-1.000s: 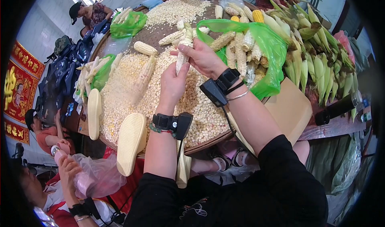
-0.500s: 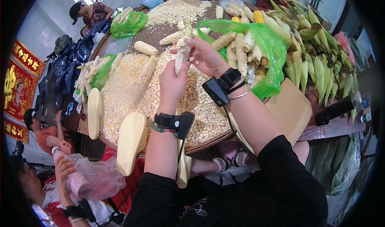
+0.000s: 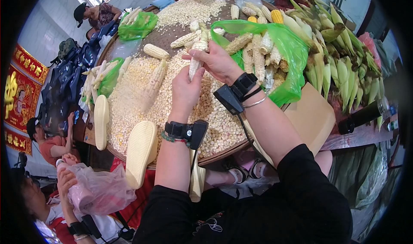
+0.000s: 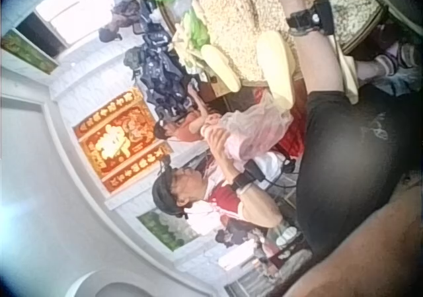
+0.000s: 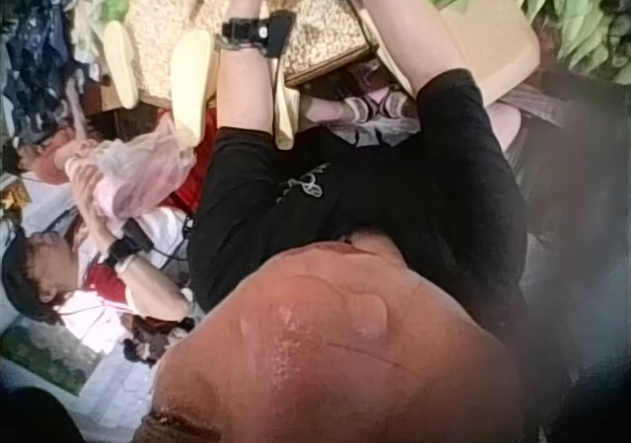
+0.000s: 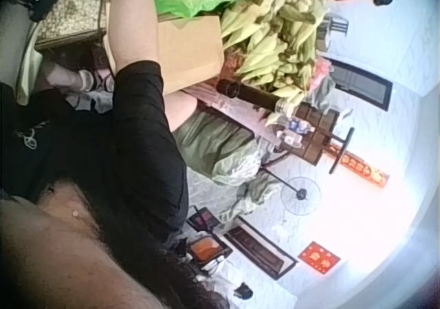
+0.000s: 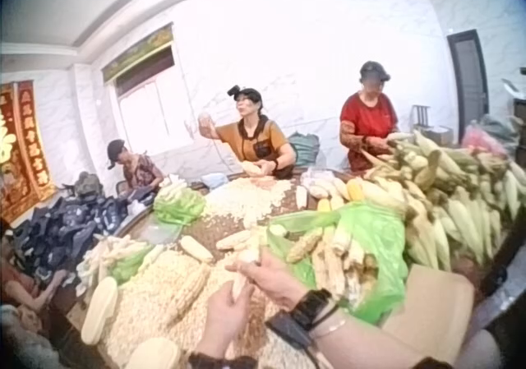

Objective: The person removes kernels from a corn cob by hand, drops the kernels onto a tray, and places the empty cob into a green plastic bag before picking up another cob to repeat the process.

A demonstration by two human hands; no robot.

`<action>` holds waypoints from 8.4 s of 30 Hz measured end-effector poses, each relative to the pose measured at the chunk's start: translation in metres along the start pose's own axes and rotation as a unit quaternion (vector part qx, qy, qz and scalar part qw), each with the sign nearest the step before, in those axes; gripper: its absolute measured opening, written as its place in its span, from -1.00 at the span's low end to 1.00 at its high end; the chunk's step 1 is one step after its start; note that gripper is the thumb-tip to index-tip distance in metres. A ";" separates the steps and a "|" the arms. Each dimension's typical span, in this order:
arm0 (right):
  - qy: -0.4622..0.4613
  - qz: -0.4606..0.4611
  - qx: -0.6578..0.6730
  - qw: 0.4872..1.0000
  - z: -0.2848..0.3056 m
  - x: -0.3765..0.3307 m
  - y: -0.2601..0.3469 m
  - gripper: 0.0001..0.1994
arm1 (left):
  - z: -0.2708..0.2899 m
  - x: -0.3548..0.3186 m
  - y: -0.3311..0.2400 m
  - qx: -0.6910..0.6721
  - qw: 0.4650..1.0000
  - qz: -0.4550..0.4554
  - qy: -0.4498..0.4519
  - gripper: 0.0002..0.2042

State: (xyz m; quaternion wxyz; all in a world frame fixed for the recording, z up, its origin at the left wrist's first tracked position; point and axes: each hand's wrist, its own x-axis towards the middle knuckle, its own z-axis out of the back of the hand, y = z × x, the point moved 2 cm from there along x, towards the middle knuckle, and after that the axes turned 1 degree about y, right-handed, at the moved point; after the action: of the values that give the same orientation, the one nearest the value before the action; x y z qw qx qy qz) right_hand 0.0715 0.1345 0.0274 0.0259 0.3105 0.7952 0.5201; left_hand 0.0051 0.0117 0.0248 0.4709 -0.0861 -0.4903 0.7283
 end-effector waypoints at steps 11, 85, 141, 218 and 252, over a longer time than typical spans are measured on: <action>0.034 -0.008 0.104 0.994 -0.006 -0.004 0.011 -0.52 | 0.006 0.004 0.002 -0.002 0.998 -0.031 -0.050 -0.72; 0.060 0.046 0.028 0.997 -0.004 0.001 0.005 -0.63 | 0.015 -0.001 -0.007 -0.351 0.918 0.170 0.064 -0.75; -0.014 0.008 0.105 0.994 -0.010 -0.007 0.018 -0.68 | 0.008 0.000 0.001 -0.277 0.948 0.120 0.101 -0.75; -0.065 -0.039 0.124 0.989 -0.010 -0.008 0.014 -0.65 | 0.001 0.003 0.013 -0.134 0.989 0.058 0.036 -0.75; -0.062 0.011 0.019 0.998 -0.016 -0.004 0.008 -0.54 | -0.004 0.004 0.015 -0.001 1.000 0.005 0.005 -0.71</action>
State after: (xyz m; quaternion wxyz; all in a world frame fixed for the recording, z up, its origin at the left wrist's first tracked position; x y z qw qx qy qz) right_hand 0.0726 0.1218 0.0407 0.0637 0.3512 0.7983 0.4850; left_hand -0.0042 0.0164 0.0122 0.4692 -0.0926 -0.4880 0.7302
